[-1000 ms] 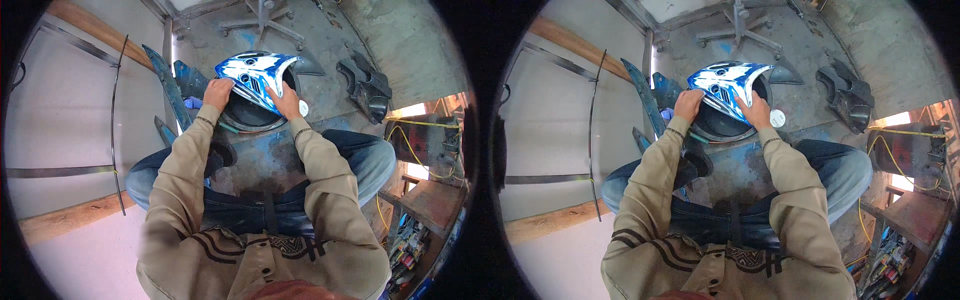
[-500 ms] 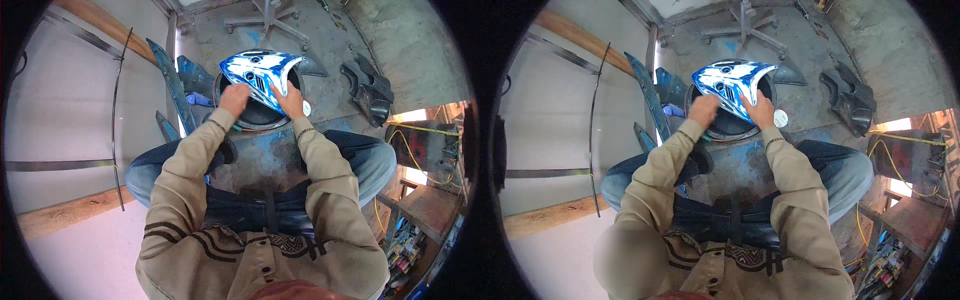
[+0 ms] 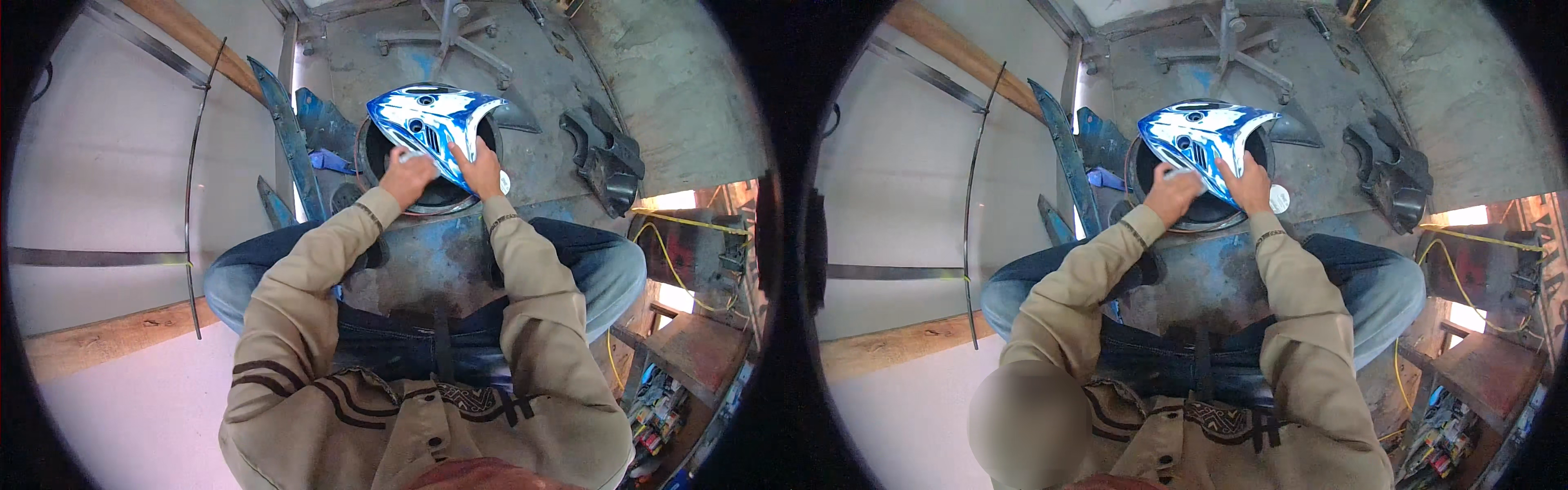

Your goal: The person sands a blue and white motorcycle helmet part using a circular sanding pad, periodically dipping both the pad and the part into a bucket of water placed between their legs.

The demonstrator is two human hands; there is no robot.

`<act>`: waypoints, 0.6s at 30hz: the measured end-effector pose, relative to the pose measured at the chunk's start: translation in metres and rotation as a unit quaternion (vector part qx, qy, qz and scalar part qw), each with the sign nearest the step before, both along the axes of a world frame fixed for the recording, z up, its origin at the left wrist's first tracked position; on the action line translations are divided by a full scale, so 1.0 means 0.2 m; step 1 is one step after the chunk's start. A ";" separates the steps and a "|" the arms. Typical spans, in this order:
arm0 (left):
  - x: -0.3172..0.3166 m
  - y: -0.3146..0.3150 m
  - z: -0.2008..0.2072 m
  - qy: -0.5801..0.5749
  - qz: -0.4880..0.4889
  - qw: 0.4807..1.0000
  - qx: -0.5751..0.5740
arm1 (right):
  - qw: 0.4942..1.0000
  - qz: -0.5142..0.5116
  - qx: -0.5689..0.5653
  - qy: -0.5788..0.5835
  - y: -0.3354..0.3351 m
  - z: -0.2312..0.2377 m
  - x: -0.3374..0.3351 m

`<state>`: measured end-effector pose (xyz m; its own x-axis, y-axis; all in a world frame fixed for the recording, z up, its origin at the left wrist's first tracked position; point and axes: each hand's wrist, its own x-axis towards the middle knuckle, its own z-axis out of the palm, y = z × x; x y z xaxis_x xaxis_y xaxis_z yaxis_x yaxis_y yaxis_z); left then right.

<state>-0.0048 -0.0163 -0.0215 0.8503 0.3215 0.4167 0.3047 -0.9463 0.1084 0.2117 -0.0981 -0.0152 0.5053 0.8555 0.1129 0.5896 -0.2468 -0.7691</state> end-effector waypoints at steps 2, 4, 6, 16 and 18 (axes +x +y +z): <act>0.01 0.02 0.03 -0.019 -0.056 0.998 0.020 | 1.000 -0.004 -0.008 -0.010 -0.01 -0.02 0.03; -0.07 0.20 0.02 -0.017 0.004 1.000 -0.009 | 1.000 0.009 -0.002 0.006 0.00 0.00 0.02; -0.11 0.30 0.02 0.024 0.070 0.997 -0.021 | 1.000 0.003 0.001 0.008 0.01 0.01 0.01; -0.12 0.24 -0.05 -0.018 -0.044 0.999 -0.019 | 1.000 0.004 0.000 0.012 -0.01 0.03 -0.01; -0.17 0.39 -0.04 0.008 0.050 0.997 -0.061 | 1.000 0.008 0.004 0.020 0.00 0.04 -0.01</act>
